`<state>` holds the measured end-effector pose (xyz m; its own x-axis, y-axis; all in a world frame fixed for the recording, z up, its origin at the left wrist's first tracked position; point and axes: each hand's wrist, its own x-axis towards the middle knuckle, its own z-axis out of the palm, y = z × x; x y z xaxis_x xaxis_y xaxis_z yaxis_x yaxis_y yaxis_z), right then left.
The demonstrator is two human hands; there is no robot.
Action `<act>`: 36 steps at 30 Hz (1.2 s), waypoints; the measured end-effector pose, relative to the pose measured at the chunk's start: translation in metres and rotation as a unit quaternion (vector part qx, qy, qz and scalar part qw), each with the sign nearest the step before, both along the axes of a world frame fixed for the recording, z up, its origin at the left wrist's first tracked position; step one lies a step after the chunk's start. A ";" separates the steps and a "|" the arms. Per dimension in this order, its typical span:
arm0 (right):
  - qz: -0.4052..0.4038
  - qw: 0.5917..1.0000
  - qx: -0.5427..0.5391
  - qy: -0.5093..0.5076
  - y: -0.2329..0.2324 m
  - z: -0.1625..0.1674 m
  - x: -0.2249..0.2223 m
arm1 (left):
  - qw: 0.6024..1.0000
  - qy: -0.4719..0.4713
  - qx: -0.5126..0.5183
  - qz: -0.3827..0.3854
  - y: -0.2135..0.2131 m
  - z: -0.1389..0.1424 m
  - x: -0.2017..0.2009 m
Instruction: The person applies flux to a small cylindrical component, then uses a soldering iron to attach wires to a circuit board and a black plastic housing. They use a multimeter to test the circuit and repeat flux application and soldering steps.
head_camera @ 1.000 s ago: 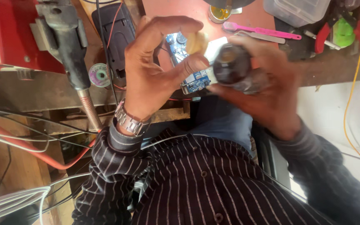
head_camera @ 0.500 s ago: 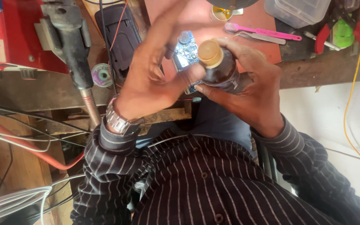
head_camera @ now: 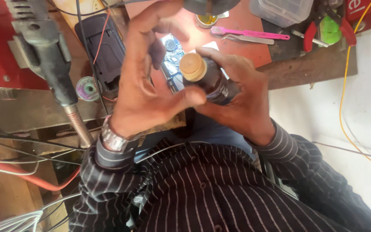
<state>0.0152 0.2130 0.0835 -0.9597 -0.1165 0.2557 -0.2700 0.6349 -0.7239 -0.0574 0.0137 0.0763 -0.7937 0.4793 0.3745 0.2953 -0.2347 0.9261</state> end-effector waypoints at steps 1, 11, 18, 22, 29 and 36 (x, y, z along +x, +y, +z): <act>-0.002 1.000 0.006 0.000 -0.001 0.001 0.001 | 0.999 -0.037 -0.013 0.005 0.002 0.002 0.001; 0.009 0.996 -0.081 -0.026 0.000 -0.003 0.003 | 0.999 -0.039 -0.023 0.017 0.002 -0.004 0.002; 0.039 0.993 -0.110 -0.034 0.003 -0.006 0.004 | 0.999 0.009 -0.038 0.027 -0.002 -0.004 0.005; 0.043 0.988 -0.136 -0.059 -0.002 -0.006 0.005 | 0.995 0.026 -0.072 0.059 0.002 0.000 0.007; 0.154 0.931 -0.263 -0.200 0.004 0.000 -0.001 | 0.998 0.018 -0.049 -0.031 -0.011 0.003 0.001; 0.155 0.839 -0.393 -0.343 0.005 -0.008 -0.003 | 0.994 0.018 -0.026 -0.108 -0.021 -0.004 -0.008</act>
